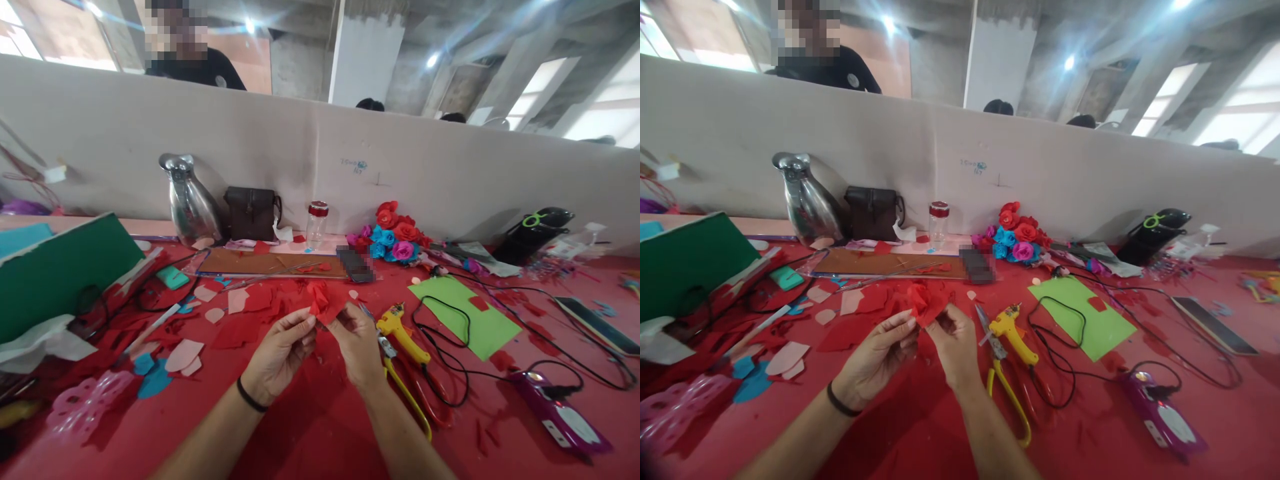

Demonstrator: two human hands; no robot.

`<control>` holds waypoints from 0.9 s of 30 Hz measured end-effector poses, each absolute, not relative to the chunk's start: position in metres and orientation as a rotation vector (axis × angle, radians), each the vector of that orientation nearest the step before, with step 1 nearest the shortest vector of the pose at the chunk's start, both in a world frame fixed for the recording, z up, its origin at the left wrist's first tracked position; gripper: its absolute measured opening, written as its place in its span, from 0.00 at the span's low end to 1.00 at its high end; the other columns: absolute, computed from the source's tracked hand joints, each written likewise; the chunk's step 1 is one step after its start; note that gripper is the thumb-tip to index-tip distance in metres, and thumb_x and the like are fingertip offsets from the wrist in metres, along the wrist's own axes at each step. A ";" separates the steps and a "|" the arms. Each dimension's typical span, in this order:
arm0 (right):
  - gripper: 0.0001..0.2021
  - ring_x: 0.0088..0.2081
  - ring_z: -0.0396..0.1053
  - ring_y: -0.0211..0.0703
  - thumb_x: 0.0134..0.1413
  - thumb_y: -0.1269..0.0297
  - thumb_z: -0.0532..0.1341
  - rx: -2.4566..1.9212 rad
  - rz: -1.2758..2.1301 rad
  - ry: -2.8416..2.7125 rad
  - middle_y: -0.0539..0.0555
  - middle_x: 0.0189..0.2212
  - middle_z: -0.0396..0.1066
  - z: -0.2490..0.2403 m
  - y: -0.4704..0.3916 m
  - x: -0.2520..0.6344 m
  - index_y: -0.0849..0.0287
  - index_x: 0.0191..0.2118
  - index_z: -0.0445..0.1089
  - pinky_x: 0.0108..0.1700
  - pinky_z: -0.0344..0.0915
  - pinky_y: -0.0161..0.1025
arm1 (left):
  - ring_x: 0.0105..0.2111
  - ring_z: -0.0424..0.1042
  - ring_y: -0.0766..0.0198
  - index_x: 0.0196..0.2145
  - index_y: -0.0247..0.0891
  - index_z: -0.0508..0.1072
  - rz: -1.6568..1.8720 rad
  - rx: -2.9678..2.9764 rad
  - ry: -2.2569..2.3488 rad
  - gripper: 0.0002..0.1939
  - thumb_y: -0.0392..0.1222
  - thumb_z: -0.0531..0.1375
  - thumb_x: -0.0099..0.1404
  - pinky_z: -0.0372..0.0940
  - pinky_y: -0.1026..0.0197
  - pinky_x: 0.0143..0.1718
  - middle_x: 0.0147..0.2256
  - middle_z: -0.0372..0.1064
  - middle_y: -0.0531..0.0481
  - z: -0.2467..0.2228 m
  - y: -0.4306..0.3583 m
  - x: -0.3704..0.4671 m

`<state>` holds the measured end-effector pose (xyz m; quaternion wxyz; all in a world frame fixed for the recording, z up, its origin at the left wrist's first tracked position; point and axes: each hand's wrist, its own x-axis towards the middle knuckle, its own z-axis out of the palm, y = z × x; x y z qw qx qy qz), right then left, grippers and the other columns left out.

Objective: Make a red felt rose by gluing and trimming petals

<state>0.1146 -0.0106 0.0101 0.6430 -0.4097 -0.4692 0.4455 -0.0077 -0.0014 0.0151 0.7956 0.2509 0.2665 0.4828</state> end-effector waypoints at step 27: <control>0.04 0.25 0.68 0.35 0.45 0.65 0.66 -0.834 1.142 -0.941 0.48 0.25 0.73 0.018 -0.017 0.112 0.56 0.31 0.72 0.30 0.66 0.34 | 0.20 0.65 0.74 0.25 0.34 0.77 1.113 0.574 0.661 0.07 0.32 0.70 0.44 0.61 0.73 0.21 0.20 0.69 0.54 0.022 -0.003 -0.005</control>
